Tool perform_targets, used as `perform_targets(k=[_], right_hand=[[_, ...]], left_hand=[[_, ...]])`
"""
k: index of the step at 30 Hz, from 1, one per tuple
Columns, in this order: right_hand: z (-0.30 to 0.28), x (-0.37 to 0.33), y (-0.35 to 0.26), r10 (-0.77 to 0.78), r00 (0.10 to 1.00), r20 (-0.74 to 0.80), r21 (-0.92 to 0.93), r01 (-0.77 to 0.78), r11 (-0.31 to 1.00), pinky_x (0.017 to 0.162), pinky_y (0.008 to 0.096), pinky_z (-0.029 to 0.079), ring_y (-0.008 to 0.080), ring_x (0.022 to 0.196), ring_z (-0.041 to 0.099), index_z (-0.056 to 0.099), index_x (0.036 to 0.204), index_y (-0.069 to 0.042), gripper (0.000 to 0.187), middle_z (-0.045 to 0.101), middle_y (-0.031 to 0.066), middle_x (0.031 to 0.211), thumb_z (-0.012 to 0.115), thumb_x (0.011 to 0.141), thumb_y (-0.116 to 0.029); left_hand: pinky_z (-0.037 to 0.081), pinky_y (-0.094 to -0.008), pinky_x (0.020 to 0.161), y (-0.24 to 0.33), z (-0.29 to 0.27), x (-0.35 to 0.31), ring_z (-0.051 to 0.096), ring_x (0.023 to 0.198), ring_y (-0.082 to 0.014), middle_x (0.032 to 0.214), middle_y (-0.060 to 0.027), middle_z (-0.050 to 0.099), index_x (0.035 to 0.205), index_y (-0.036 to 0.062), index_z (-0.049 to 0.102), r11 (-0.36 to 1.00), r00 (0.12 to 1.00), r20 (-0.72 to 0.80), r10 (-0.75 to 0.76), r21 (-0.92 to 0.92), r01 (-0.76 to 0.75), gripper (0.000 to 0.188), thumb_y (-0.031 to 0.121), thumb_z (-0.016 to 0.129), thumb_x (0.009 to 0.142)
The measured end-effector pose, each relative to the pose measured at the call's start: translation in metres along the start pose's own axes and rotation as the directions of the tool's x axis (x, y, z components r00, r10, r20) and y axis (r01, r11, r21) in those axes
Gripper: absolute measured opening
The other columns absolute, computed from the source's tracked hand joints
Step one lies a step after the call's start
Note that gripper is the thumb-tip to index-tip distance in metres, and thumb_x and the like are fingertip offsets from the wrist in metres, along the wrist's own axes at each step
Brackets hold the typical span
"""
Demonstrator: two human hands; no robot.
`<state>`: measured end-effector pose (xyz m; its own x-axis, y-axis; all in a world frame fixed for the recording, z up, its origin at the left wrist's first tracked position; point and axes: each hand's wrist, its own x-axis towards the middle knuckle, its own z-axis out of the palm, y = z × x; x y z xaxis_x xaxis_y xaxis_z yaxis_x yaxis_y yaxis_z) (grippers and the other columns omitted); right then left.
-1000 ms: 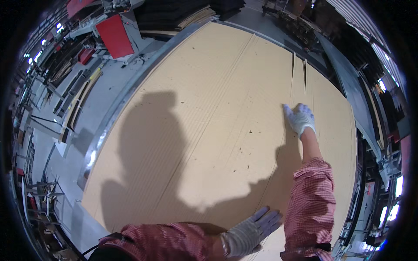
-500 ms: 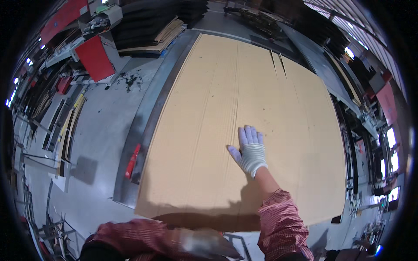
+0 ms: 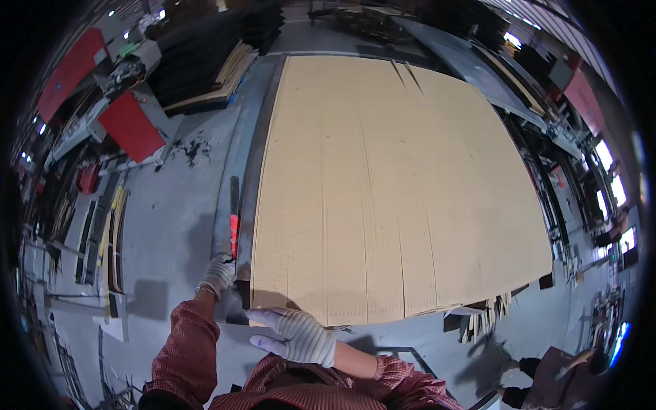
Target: Cutting cardboard sheets and thin wooden strips using a utility knife on a metal workstation in an industrial setting.
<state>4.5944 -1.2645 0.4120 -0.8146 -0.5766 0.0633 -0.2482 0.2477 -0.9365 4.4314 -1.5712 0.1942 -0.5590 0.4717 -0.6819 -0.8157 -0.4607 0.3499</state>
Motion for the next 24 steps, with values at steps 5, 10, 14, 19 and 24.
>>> perform_targets(k=[5,10,14,19,24], right_hand=[[0.012,-0.005,0.005,0.089,0.979,-0.181,-0.003,-0.091,0.996,0.100,0.0379,0.041,0.0339,0.117,0.054,0.046,0.133,0.001,0.058,0.056,0.0221,0.126,0.057,0.092,-0.037],[0.044,0.024,-0.002,0.224,0.932,-0.286,0.689,0.037,0.724,0.102,0.0330,0.039,0.0233,0.123,0.050,0.041,0.136,0.002,0.061,0.049,0.0151,0.136,0.062,0.091,-0.032],[0.067,0.014,-0.011,0.484,0.693,-0.533,0.706,0.050,0.707,0.072,0.0263,0.049,0.0122,0.078,0.060,0.056,0.115,-0.001,0.035,0.063,0.0038,0.087,0.064,0.091,-0.025],[0.102,-0.047,-0.025,0.761,0.330,-0.558,0.735,-0.229,0.638,0.045,0.0212,0.041,0.0089,0.050,0.051,0.059,0.106,-0.003,0.050,0.058,0.0038,0.069,0.054,0.092,-0.050],[0.190,-0.067,-0.056,0.813,0.210,-0.543,0.830,-0.014,0.558,0.058,0.0271,0.048,0.0115,0.061,0.057,0.055,0.107,-0.004,0.039,0.061,0.0056,0.077,0.060,0.092,-0.039]], left_hand=[[0.039,-0.0283,0.043,-0.024,0.120,-0.118,0.053,0.050,-0.0113,0.061,-0.0007,0.054,0.073,0.0111,0.056,0.727,0.895,-0.228,0.384,0.672,-0.140,0.013,0.013,0.061,0.085],[0.048,-0.0240,0.055,-0.089,0.150,-0.180,0.059,0.061,-0.0102,0.076,-0.0030,0.064,0.100,0.0035,0.063,0.448,0.894,0.293,0.340,0.785,-0.427,0.016,0.011,0.064,0.085],[0.049,-0.0301,0.063,-0.056,0.144,-0.174,0.061,0.062,-0.0159,0.070,-0.0054,0.064,0.095,0.0069,0.066,-0.120,0.741,0.660,0.120,0.751,-0.650,0.012,0.013,0.064,0.086],[0.051,-0.0395,0.082,-0.002,0.119,-0.117,0.061,0.094,-0.0327,0.131,-0.0243,0.045,0.148,0.0072,0.017,-0.206,0.818,0.411,0.402,0.911,-0.357,0.100,0.018,0.076,0.068],[0.046,-0.0387,0.095,0.006,0.094,-0.042,0.053,0.115,-0.0396,0.140,-0.0262,0.039,0.149,0.0075,0.010,-0.416,0.676,0.656,0.335,0.747,-0.519,0.105,0.017,0.075,0.067]])
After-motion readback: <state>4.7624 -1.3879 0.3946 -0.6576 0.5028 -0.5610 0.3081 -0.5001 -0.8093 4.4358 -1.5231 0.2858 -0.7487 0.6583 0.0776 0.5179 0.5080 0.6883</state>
